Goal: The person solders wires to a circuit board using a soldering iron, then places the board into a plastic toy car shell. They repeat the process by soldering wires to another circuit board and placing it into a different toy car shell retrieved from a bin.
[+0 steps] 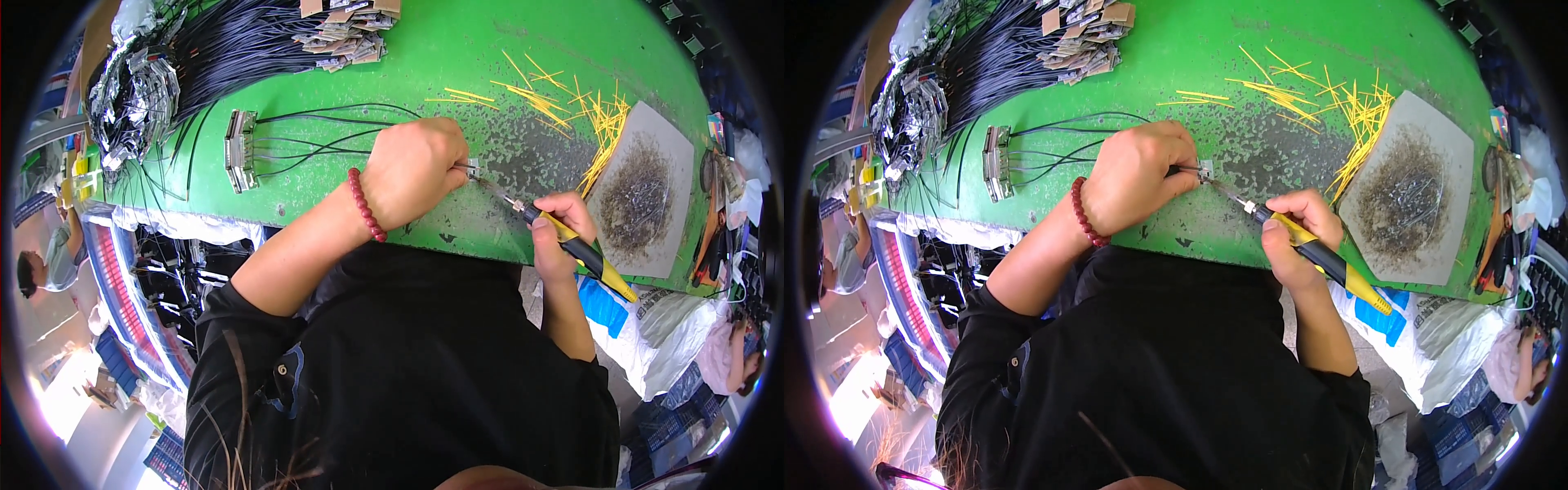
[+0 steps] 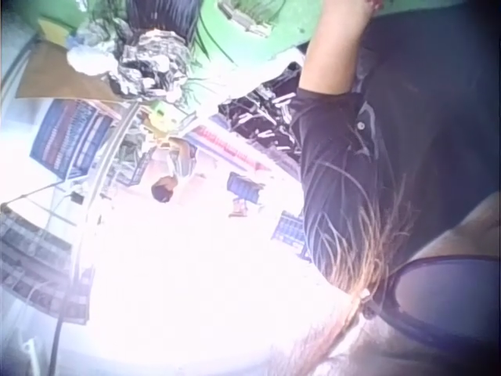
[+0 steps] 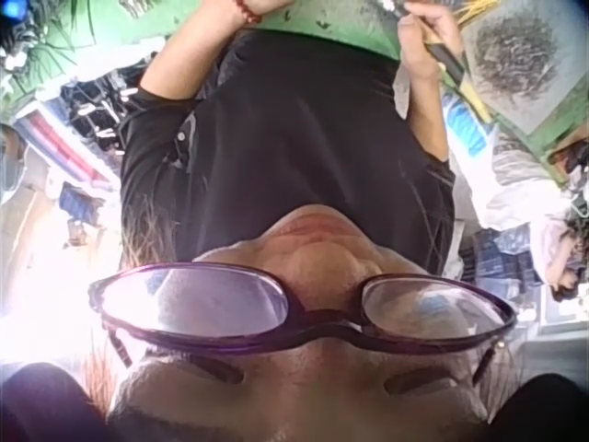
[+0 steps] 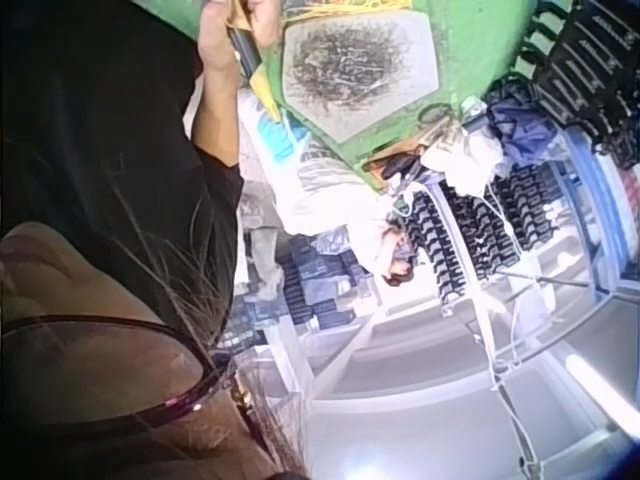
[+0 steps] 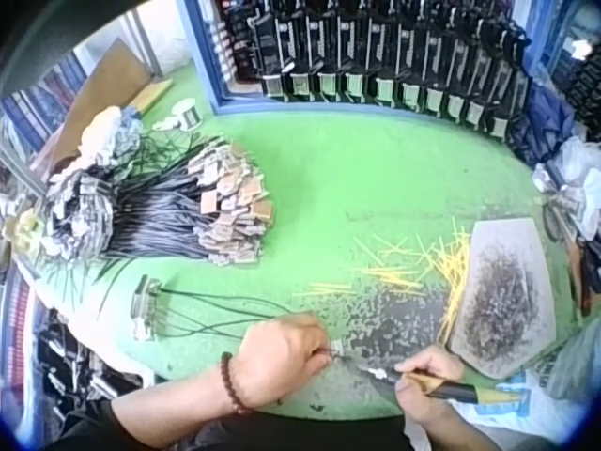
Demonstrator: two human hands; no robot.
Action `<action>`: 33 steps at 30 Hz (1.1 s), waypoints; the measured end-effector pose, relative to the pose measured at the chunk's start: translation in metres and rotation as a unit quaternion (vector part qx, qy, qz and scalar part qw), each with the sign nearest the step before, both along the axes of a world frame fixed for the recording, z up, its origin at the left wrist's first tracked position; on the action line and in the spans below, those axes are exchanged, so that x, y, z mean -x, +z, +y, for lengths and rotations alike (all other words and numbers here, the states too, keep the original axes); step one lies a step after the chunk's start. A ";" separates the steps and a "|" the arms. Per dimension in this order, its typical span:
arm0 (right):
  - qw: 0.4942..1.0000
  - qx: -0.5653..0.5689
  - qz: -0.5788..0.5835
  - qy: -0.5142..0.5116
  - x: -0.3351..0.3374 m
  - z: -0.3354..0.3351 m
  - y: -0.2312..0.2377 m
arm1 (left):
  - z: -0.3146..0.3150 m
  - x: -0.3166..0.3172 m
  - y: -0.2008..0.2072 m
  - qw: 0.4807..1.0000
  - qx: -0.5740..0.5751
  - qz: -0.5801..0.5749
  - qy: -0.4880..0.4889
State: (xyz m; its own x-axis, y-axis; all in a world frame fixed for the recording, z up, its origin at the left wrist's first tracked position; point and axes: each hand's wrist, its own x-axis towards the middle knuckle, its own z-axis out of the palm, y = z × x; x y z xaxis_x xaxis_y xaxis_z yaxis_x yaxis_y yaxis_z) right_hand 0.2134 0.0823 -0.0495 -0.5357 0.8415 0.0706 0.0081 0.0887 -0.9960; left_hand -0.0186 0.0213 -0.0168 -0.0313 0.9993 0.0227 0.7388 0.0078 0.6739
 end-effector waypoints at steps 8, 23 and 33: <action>0.992 0.000 0.109 -0.061 0.000 0.000 -0.003 | 0.001 0.000 -0.001 1.000 -0.005 -0.002 0.000; 0.986 -0.124 -0.093 0.059 0.065 0.009 0.021 | -0.001 0.000 -0.002 1.000 -0.010 0.002 -0.005; 0.985 -0.153 -0.075 0.030 0.067 0.006 0.017 | -0.002 0.002 0.007 1.000 0.006 -0.017 -0.008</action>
